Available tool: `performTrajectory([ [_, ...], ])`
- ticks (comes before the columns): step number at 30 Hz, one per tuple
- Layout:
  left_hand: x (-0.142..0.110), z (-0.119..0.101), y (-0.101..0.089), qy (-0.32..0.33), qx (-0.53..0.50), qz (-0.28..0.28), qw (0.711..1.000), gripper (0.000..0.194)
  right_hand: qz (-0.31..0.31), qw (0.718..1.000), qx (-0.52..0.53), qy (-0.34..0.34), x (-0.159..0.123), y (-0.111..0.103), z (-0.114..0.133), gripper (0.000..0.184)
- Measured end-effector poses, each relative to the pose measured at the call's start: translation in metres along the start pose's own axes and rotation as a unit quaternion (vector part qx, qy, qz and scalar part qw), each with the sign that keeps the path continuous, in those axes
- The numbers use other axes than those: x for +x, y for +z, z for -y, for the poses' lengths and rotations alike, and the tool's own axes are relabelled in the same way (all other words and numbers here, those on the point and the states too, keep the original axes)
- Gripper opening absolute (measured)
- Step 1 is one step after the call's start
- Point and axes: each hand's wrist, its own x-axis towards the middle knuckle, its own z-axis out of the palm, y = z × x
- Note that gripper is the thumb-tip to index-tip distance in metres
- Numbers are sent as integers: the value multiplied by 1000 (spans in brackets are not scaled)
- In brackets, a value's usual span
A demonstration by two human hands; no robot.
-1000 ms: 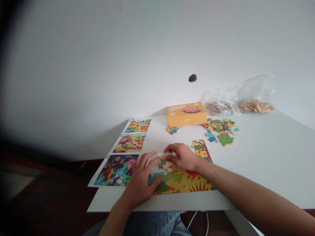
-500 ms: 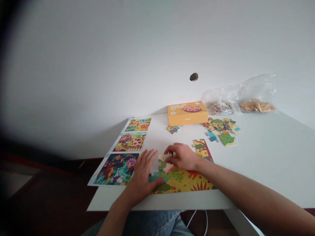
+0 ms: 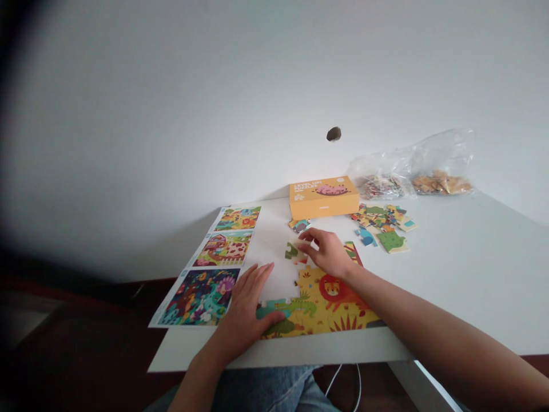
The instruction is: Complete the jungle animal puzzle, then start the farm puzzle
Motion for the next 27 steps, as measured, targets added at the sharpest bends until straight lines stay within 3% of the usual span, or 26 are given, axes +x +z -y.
performTrajectory([
  [2, 0, 1, 0, 5, 7, 5, 1000, 85, -36, 999, -12, 14, 9, -11, -13, 24],
  [5, 0, -1, -1, 28, 22, 14, 999, 61, -62, 997, -30, 38, 18, -26, -30, 26],
  [9, -2, -9, -1, 90, 44, 31, 995, 34, -68, 992, -74, 82, 19, -24, -38, 24],
  [12, -3, -15, 0, 130, 51, 59, 988, 36, -34, 984, -133, 114, 17, -12, -35, 21],
  [15, -3, -16, 0, 143, 48, 73, 986, 43, 0, 977, -198, 82, 19, -1, -28, 18],
  [19, -1, -14, -1, 144, 49, 73, 986, 45, 1, 965, -258, 57, 25, 0, -23, 20],
  [23, 1, -13, -1, 147, 53, 72, 985, 45, -59, 944, -313, 87, 29, -17, -28, 30],
  [27, 1, -10, 1, 154, 56, 65, 984, 46, -169, 877, -401, 205, 30, -55, -52, 49],
])
